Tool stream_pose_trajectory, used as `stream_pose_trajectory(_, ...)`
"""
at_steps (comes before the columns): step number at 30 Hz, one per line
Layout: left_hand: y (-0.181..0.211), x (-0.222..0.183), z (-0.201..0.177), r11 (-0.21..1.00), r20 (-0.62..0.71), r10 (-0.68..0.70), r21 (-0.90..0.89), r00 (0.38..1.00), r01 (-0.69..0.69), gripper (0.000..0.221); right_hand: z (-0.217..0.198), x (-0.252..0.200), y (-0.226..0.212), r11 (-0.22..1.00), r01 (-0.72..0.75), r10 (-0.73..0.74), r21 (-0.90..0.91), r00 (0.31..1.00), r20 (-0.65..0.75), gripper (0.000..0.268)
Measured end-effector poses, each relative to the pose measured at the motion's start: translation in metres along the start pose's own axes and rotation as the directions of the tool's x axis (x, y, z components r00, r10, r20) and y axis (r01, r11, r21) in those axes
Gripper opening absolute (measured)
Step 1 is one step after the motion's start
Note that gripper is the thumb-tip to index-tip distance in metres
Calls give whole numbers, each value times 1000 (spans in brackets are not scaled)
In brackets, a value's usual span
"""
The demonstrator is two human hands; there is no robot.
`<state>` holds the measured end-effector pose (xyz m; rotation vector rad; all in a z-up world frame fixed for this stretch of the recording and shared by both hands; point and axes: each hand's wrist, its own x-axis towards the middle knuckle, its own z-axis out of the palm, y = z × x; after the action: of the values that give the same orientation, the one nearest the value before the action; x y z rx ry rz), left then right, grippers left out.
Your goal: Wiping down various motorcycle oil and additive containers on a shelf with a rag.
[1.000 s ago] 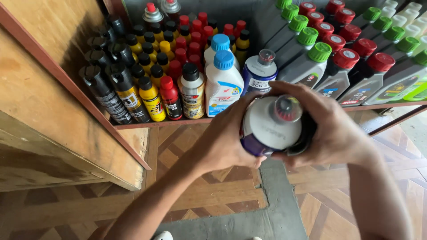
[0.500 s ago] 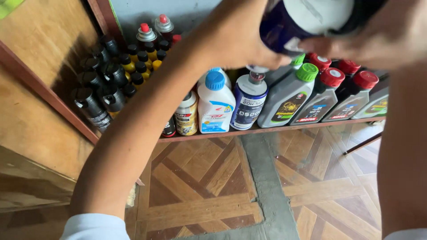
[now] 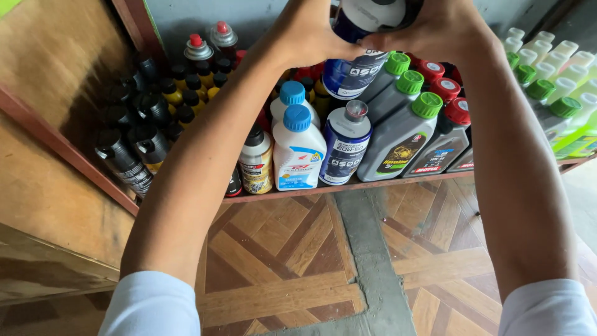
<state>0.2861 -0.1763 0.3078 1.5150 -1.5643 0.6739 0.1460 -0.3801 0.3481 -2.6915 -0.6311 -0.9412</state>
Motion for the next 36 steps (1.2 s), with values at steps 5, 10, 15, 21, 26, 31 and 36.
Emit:
stream_pose_trajectory(5, -12, -13, 5, 998, -1, -44, -34, 999, 44, 69, 20, 5, 9, 997, -76, 78, -31, 995, 60, 67)
stream_pose_trajectory(10, -24, -20, 12, 994, 5, -101, -45, 995, 101, 87, 38, 7, 14, 996, 42, -41, 78, 999, -7, 69)
stream_pose_trajectory(15, -48, -29, 29, 979, 63, -200, 56, 978, 196, 81, 57, 3, 31, 998, -54, 53, 37, 998, 34, 78)
stream_pose_trajectory(21, -58, -31, 43, 934, 234, -345, 182, 909, 307, 65, 73, 5, 34, 973, -232, 228, 2, 956, 185, 76)
stream_pose_trajectory(26, -60, -30, 52, 849, 332, -512, 338, 792, 407, 67, 94, 6, 42, 957, -286, 291, -59, 923, 252, 76)
stream_pose_trajectory(31, -47, -27, 57, 747, 399, -652, 487, 645, 453, 67, 99, 9, 37, 911, -382, 412, -156, 825, 388, 78)
stream_pose_trajectory(36, -34, -22, 61, 661, 405, -745, 557, 530, 503, 74, 103, 15, 32, 891, -407, 452, -200, 762, 465, 62)
